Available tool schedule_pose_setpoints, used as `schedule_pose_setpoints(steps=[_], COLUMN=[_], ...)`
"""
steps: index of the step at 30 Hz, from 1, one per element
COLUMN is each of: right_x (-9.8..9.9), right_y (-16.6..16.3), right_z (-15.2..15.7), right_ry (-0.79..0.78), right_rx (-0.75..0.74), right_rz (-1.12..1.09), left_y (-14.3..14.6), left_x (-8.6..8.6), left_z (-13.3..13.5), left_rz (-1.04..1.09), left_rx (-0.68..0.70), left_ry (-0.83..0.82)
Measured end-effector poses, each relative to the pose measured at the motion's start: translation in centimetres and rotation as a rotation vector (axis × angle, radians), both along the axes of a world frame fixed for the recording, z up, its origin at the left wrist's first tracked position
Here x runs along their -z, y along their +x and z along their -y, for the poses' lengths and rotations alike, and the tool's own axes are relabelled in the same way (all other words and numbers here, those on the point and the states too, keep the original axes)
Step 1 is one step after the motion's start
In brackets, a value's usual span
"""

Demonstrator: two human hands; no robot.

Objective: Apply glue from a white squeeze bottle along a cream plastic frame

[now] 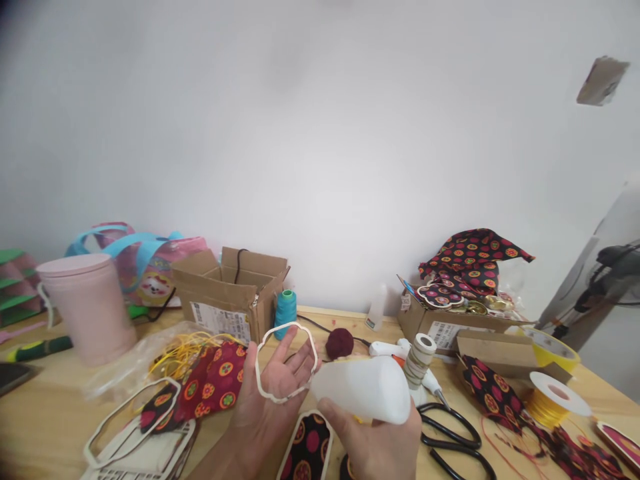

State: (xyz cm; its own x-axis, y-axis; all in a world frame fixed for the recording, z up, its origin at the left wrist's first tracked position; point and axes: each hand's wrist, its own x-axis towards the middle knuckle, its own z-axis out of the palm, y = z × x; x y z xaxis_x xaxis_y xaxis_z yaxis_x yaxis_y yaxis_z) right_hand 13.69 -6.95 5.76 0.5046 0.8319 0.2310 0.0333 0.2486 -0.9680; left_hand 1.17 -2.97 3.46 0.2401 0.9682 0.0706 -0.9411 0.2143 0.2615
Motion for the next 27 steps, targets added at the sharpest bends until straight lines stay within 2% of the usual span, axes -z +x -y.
schedule_pose_setpoints(steps=[4, 12, 14, 18, 19, 21, 23, 27], right_x=[-0.2, -0.2, -0.2, -0.6, -0.7, -1.0, -1.2, -0.8], right_y=[0.3, 0.6, 0.9, 2.1, 2.5, 3.1, 3.5, 3.6], right_z=[-0.2, -0.7, -1.0, -2.1, -2.4, -3.0, -3.4, -3.3], right_ry=[-0.006, 0.115, 0.118, 0.153, 0.162, 0.185, 0.168, -0.158], right_rx=[0.024, 0.014, 0.075, 0.291, 0.298, 0.188, -0.05, -0.513], right_rz=[0.012, 0.07, 0.068, -0.052, -0.091, -0.177, -0.298, -0.546], left_y=[-0.1, 0.1, 0.1, 0.1, 0.0, -0.1, -0.2, -0.7], left_x=[0.4, 0.3, 0.3, 0.4, 0.5, 0.7, 1.0, 1.3], left_z=[0.0, -0.1, 0.0, 0.1, 0.1, 0.0, -0.1, -0.3], left_rz=[0.029, 0.026, 0.025, 0.029, 0.035, 0.046, 0.054, 0.027], left_rx=[0.005, 0.044, 0.059, 0.081, 0.084, 0.081, 0.068, 0.01], left_ry=[0.019, 0.04, 0.041, 0.031, 0.031, 0.047, 0.057, 0.058])
